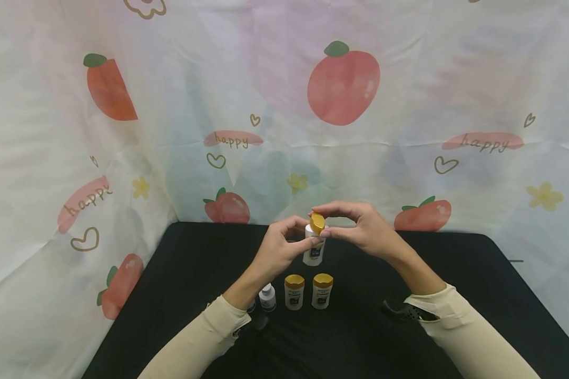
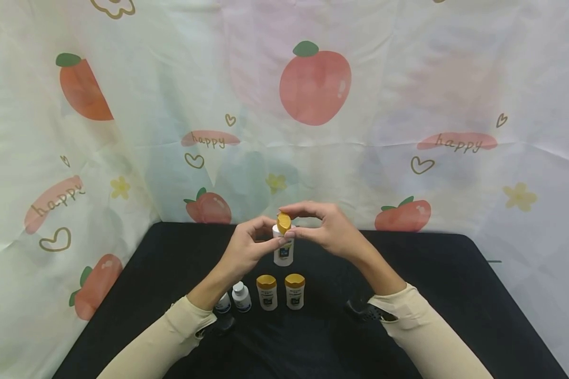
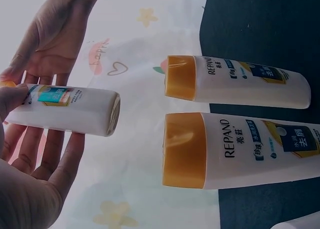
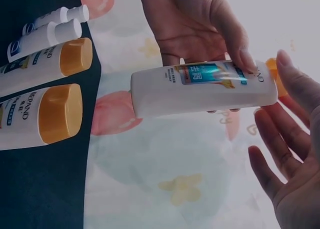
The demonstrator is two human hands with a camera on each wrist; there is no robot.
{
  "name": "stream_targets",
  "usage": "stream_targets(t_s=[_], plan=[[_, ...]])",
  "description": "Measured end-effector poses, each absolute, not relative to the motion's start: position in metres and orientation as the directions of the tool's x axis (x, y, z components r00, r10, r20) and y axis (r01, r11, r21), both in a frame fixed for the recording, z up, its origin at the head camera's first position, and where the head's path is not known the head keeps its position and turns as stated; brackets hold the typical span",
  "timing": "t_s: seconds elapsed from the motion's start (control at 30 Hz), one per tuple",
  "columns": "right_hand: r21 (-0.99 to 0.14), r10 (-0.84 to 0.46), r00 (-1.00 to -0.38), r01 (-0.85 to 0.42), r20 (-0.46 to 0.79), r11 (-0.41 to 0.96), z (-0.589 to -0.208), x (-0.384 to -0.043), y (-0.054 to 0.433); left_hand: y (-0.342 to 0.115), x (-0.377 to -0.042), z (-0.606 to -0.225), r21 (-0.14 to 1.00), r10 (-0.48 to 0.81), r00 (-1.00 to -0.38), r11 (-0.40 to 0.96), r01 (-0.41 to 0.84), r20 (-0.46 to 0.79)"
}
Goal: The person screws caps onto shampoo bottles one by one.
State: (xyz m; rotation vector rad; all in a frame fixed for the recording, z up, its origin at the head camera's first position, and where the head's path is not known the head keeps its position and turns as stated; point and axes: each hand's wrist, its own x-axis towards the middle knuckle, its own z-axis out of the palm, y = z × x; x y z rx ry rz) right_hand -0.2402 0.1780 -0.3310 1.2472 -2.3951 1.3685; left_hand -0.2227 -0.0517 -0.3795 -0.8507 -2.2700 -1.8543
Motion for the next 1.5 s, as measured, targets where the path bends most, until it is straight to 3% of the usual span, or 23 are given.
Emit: stream_targets(t_s=[0.83, 1.5], plan=[[-0.636, -0.604, -0.586, -0.754, 0.540, 0.164, -0.3349, -0.2429, 0.1798, -0.0516, -0.2210, -0.3791, 0.871, 0.361, -0.833, 0.100, 0.482, 0.419], [-0.628, -0.587, -0.597, -0.756, 0.546, 0.185, -0.3350, -0.2426, 0.1795, -0.0537, -0.2209, -0.3783, 0.864, 0.358, -0.835, 0.128, 0.487, 0.418]])
